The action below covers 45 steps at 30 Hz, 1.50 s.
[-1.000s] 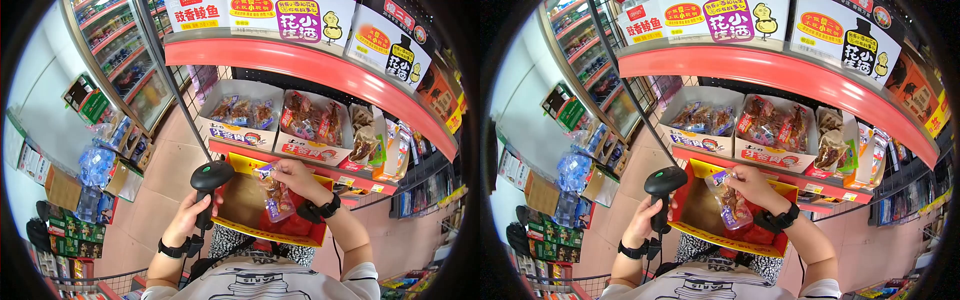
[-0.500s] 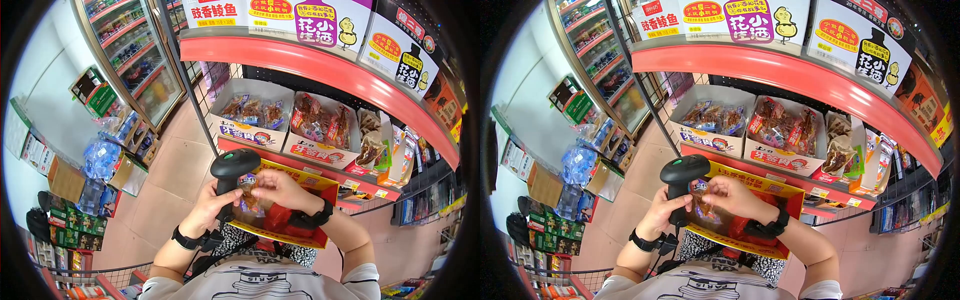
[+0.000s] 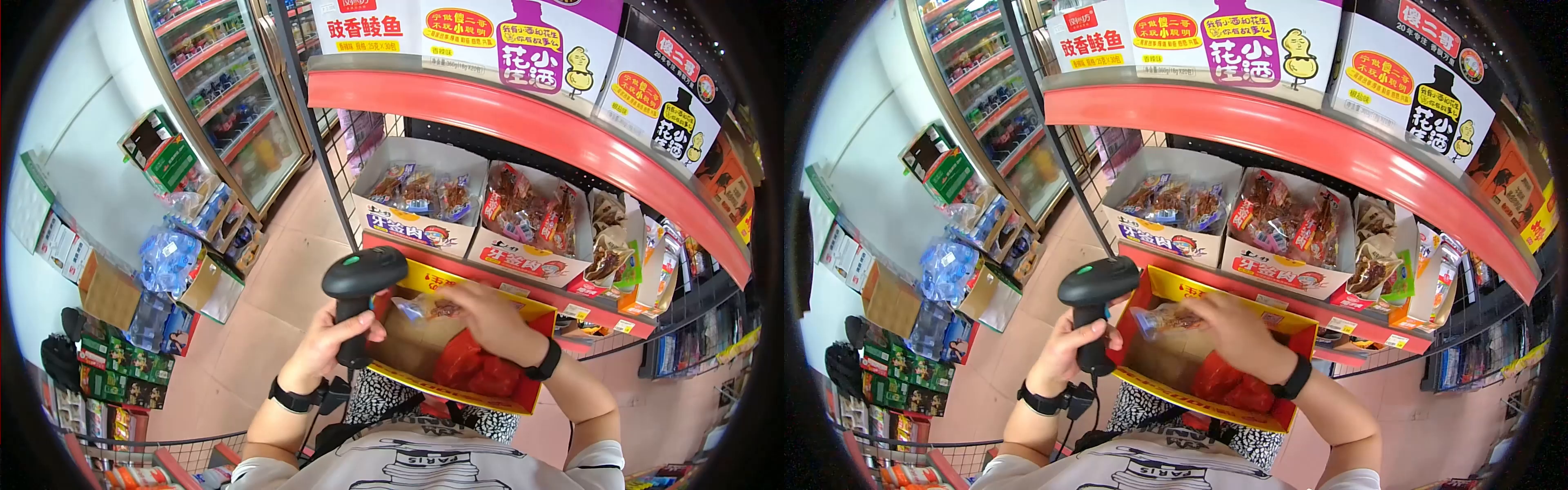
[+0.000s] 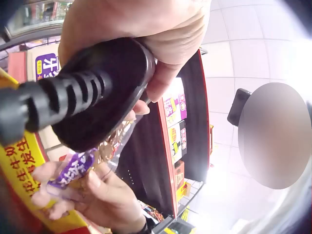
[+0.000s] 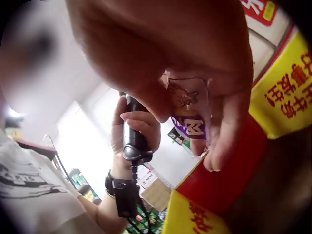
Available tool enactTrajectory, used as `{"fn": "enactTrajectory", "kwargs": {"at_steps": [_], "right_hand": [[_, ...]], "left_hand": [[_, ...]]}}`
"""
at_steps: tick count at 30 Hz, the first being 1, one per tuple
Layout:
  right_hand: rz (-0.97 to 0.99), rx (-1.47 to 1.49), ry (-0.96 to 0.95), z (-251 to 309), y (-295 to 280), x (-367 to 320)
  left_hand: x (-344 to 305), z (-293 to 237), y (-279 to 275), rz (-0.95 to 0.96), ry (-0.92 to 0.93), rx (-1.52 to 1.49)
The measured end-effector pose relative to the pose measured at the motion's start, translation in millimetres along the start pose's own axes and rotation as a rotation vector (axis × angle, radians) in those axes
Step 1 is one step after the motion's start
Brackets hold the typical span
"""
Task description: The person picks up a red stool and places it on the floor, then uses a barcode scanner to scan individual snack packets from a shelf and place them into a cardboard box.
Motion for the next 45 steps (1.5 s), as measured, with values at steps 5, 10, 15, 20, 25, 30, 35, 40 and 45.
{"fn": "enactTrajectory", "kwargs": {"at_steps": [5, 10, 15, 20, 25, 30, 35, 40, 45], "right_hand": [[-0.236, -0.513, -0.05, -6, -35, -8], [-0.287, -0.699, -0.25, 5, -35, -11], [-0.281, -0.741, -0.264, 1, -32, -9], [-0.284, -0.764, -0.263, -2, -33, -7], [-0.278, -0.753, -0.261, 1, -32, -6], [-0.272, -0.747, -0.257, 2, -31, -5], [-0.27, -0.76, -0.28, 5, -31, -6], [-0.273, -0.774, -0.296, 11, -30, -6], [-0.281, -0.781, -0.305, 12, -28, -5]], "left_hand": [[-15, -1, -31, -0.02, -0.061, 0.055], [-27, 6, -37, 0.032, -0.157, 0.375], [-34, 7, -38, 0.085, -0.233, 0.499], [-41, 0, -35, 0.095, -0.299, 0.567], [-40, -3, -21, 0.139, -0.161, 0.579], [-38, 1, -18, 0.18, 0.009, 0.623], [-40, -4, -12, 0.162, -0.162, 0.563], [-40, 1, -15, 0.172, -0.251, 0.57], [-40, 3, -16, 0.167, -0.277, 0.565]]}}
Point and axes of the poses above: each hand's wrist, its own x-axis towards the middle knuckle, its own y-axis out of the palm, z = x × y, the point moved 5 cm from there along x, towards the middle knuckle, and after that the axes turned 2 degrees about x, right-handed, at the moved point
